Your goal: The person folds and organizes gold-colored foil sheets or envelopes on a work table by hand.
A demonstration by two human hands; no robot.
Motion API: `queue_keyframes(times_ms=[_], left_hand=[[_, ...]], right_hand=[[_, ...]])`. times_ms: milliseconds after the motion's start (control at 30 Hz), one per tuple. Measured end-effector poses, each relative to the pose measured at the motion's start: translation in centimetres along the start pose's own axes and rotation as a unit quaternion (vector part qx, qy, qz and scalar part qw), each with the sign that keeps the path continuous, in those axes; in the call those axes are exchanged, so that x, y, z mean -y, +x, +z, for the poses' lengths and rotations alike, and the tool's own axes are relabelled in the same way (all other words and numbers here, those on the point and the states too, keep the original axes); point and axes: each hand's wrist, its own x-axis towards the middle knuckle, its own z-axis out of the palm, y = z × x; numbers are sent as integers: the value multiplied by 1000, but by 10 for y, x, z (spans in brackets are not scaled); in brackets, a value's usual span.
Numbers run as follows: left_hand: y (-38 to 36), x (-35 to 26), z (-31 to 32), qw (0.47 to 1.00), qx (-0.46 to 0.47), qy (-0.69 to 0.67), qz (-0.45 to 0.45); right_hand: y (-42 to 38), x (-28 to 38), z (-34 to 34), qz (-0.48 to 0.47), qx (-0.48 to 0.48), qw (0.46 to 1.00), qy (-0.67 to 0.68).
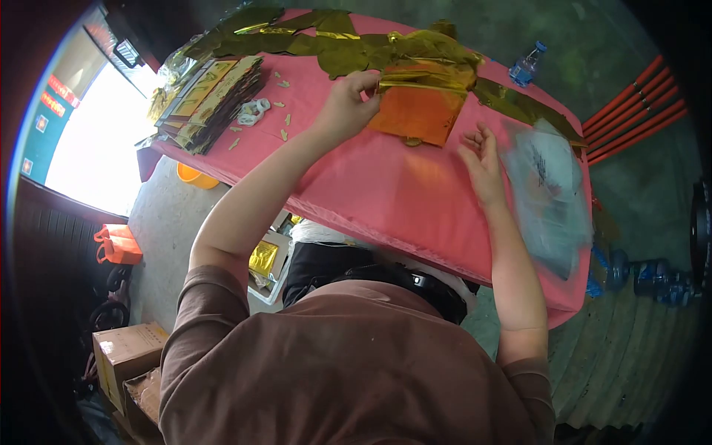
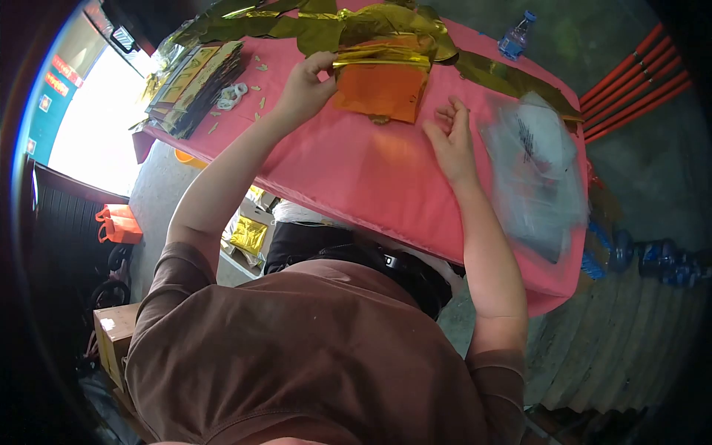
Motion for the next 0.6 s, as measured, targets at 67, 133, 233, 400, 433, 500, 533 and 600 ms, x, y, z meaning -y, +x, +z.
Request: queue_keyframes(times_ms=[67,133,233,400,433,500,533,600], left_hand=[[-3,-1,1,990,-56,34,122],[-17,-4,-2,984,32,26,176],[-37,-15,-10,973,154,-6,172],[-48,-6,-15,979,183,-51,75],[-49,-6,-13,982,172,-74,20],[-45,-5,-8,972,166,-158,-58],[-43,-4,-4,948,159,-238,-136],[-34,-1,1,926,132,-305,-177]], right_hand=[[0,-3,-6,-2,5,1000,14],[4,-9,-14,6,90,996,-27],[2,9,-16,9,148,988,-47],[-11,46,1,-85,227,943,-227],[-10,42,2,-129,230,931,-253],[-6,31,5,-171,231,916,-281],[-2,25,10,-74,218,963,-143],[3,18,14,-43,173,983,-50]])
